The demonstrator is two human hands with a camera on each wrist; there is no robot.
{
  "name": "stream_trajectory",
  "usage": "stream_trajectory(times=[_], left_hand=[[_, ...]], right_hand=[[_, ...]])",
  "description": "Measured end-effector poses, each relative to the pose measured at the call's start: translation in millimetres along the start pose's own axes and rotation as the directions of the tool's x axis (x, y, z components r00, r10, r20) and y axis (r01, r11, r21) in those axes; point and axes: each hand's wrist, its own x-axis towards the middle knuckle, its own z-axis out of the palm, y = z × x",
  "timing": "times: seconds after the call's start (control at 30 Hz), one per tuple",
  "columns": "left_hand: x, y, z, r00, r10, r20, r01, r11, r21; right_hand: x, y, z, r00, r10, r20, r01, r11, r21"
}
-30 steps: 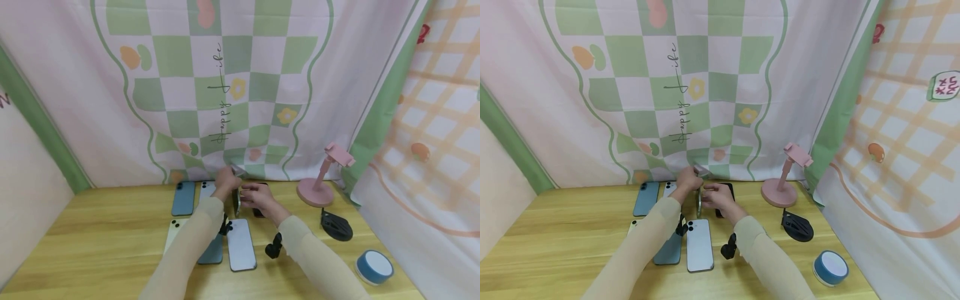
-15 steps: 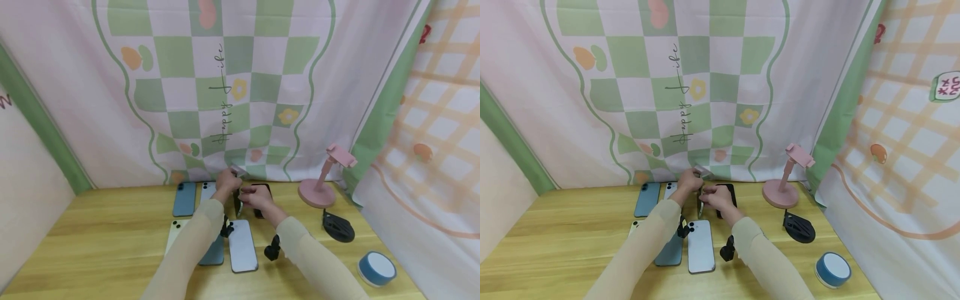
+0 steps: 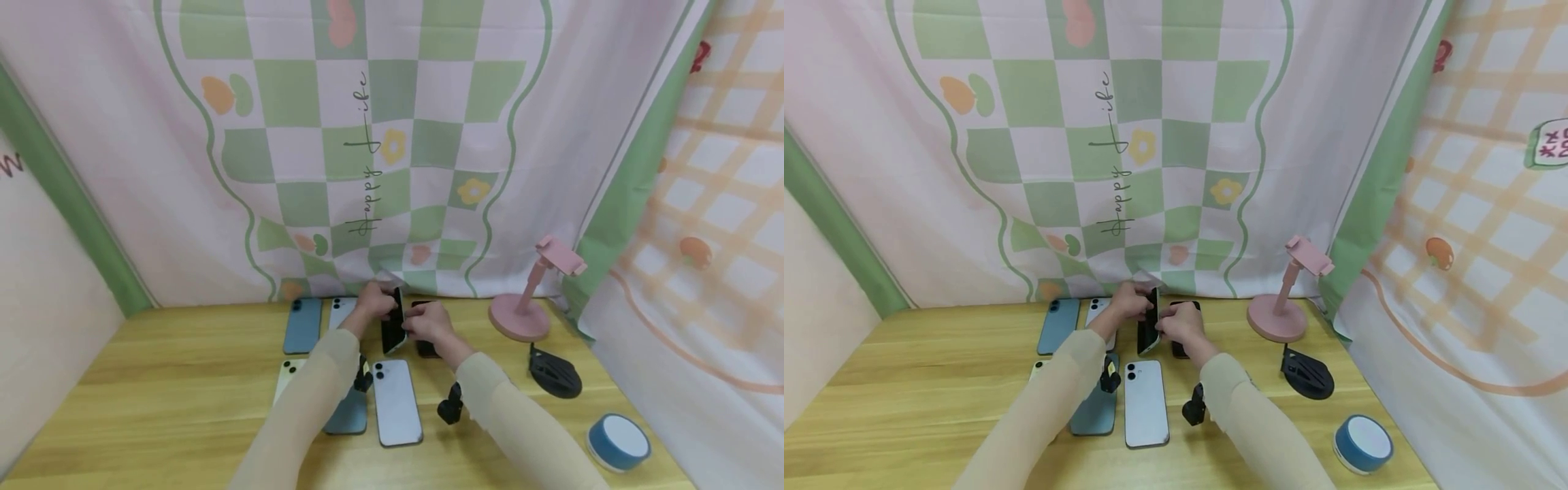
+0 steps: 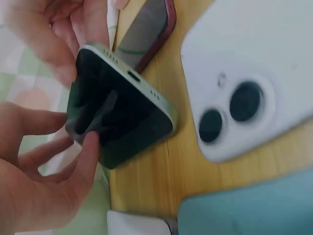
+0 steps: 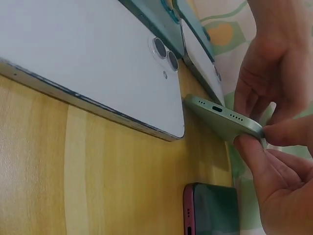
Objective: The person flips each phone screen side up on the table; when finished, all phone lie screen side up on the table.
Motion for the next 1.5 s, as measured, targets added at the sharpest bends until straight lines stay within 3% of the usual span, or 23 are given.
stream_trajectory(times=[0.1, 0.2, 0.37, 0.47, 0.67, 0.87, 1.1, 1.3, 1.5], left_hand=[[-4.9, -6.7, -7.7, 0.992, 0.088, 0.089, -0.099, 0.986, 0.133], [-8.5, -12.7, -13.3, 0.972, 0.132, 0.194, -0.187, 0.935, 0.300], [-14.3, -18.9, -18.8, 0.946, 0.119, 0.301, -0.262, 0.827, 0.496], [-18.5, -19.7, -21.1, 0.942, 0.084, 0.326, -0.262, 0.790, 0.554], [-23.5, -22.0, -24.0, 0.943, 0.025, 0.332, -0.226, 0.781, 0.583], [-25.0, -26.3, -25.1, 0.944, 0.017, 0.328, -0.221, 0.771, 0.598], [-24.1, -29.6, -23.8, 0.947, 0.006, 0.322, -0.214, 0.759, 0.615], [-23.3, -31.0, -22.7, 0.946, -0.018, 0.325, -0.203, 0.747, 0.633], [-23.3, -31.7, -23.9, 0.946, -0.018, 0.323, -0.202, 0.745, 0.635]], right_hand=[[-2.2, 2, -1, 1.000, 0.002, 0.005, -0.002, 1.000, -0.018], [-2.9, 6, -1, 1.000, 0.005, 0.002, -0.005, 0.999, -0.051], [-0.8, 10, -1, 0.999, -0.040, -0.001, 0.039, 0.992, -0.122], [0.5, 11, 0, 0.997, -0.077, -0.009, 0.074, 0.981, -0.179], [0.6, 11, 4, 0.993, -0.114, 0.018, 0.115, 0.957, -0.265], [-0.5, 7, 9, 0.993, -0.078, 0.092, 0.101, 0.956, -0.275], [0.6, -3, 13, 0.984, -0.059, 0.170, 0.118, 0.925, -0.360], [6.8, -5, 17, 0.980, -0.037, 0.193, 0.118, 0.897, -0.425], [4.6, -9, 18, 0.978, -0.038, 0.207, 0.124, 0.898, -0.422]])
